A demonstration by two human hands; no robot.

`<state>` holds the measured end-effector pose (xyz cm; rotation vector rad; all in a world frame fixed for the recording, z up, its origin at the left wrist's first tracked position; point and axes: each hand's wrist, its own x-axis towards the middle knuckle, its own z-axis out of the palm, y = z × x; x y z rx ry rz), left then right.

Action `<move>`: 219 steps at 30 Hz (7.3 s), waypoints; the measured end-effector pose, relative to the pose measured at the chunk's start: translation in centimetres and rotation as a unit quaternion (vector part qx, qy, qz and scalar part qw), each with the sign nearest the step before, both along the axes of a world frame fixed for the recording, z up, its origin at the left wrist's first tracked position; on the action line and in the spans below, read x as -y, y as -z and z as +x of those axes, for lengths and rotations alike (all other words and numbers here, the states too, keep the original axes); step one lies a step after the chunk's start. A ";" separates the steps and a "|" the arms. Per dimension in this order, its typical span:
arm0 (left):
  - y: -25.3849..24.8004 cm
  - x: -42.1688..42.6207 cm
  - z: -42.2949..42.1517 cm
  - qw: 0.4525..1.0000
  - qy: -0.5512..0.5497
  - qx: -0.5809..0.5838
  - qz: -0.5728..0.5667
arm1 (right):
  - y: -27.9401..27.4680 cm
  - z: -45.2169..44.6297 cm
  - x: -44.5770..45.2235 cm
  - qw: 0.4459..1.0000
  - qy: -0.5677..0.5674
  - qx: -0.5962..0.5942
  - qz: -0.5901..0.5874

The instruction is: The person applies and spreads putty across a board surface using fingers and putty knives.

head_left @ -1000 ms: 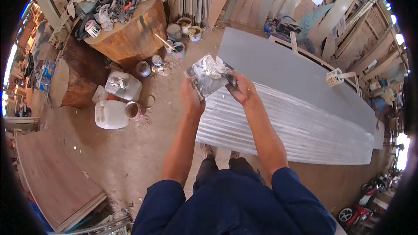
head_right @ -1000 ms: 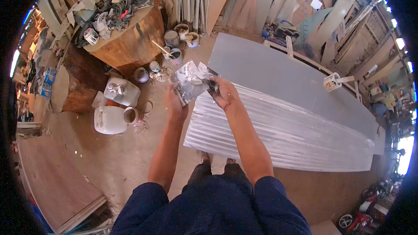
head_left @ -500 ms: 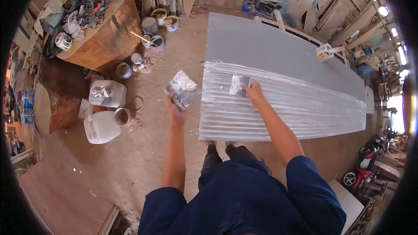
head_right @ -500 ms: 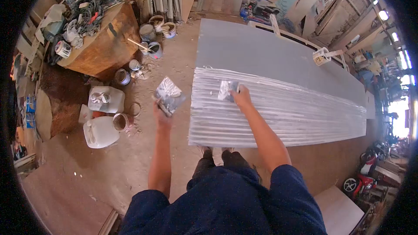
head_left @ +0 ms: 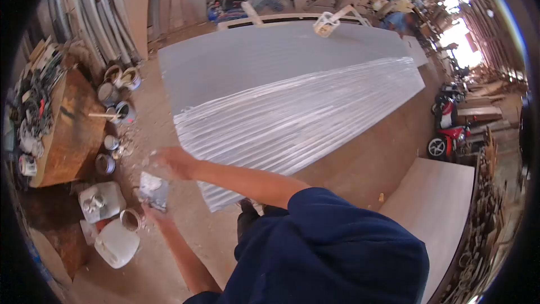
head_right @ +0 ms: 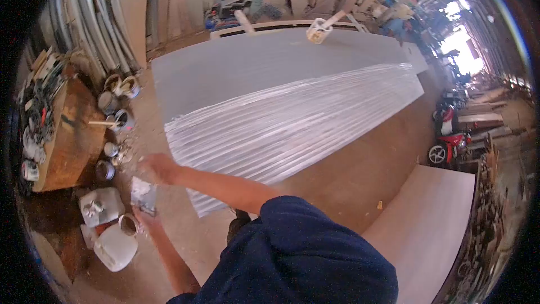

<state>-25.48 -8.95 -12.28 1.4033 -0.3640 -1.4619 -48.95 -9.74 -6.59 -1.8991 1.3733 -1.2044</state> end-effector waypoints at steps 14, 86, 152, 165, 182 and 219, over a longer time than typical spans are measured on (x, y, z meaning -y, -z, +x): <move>-6.9 -2.0 -6.5 0.990 -0.037 -0.012 -0.133 | 2.6 -8.6 -4.5 0.980 -0.044 -0.184 0.063; 3.5 -108.2 -108.1 0.899 -0.396 -0.096 -0.163 | 19.0 -132.6 -54.2 0.794 -0.278 -0.532 0.097; -4.4 -124.2 -189.5 0.967 -0.017 -0.244 -0.074 | 2.0 -193.2 -121.0 0.984 -0.003 0.178 -0.011; -9.7 -126.8 -176.1 0.969 -0.146 -0.032 -0.198 | -1.6 -168.7 -124.4 0.977 -0.130 0.133 -0.105; -6.1 -137.7 -157.7 0.896 -0.376 0.052 -0.230 | -1.1 -150.6 -128.2 0.923 -0.366 0.104 -0.049; -6.0 -97.8 -154.1 0.948 -0.082 0.183 -0.246 | 23.5 -187.3 -113.6 0.740 0.559 -0.003 0.374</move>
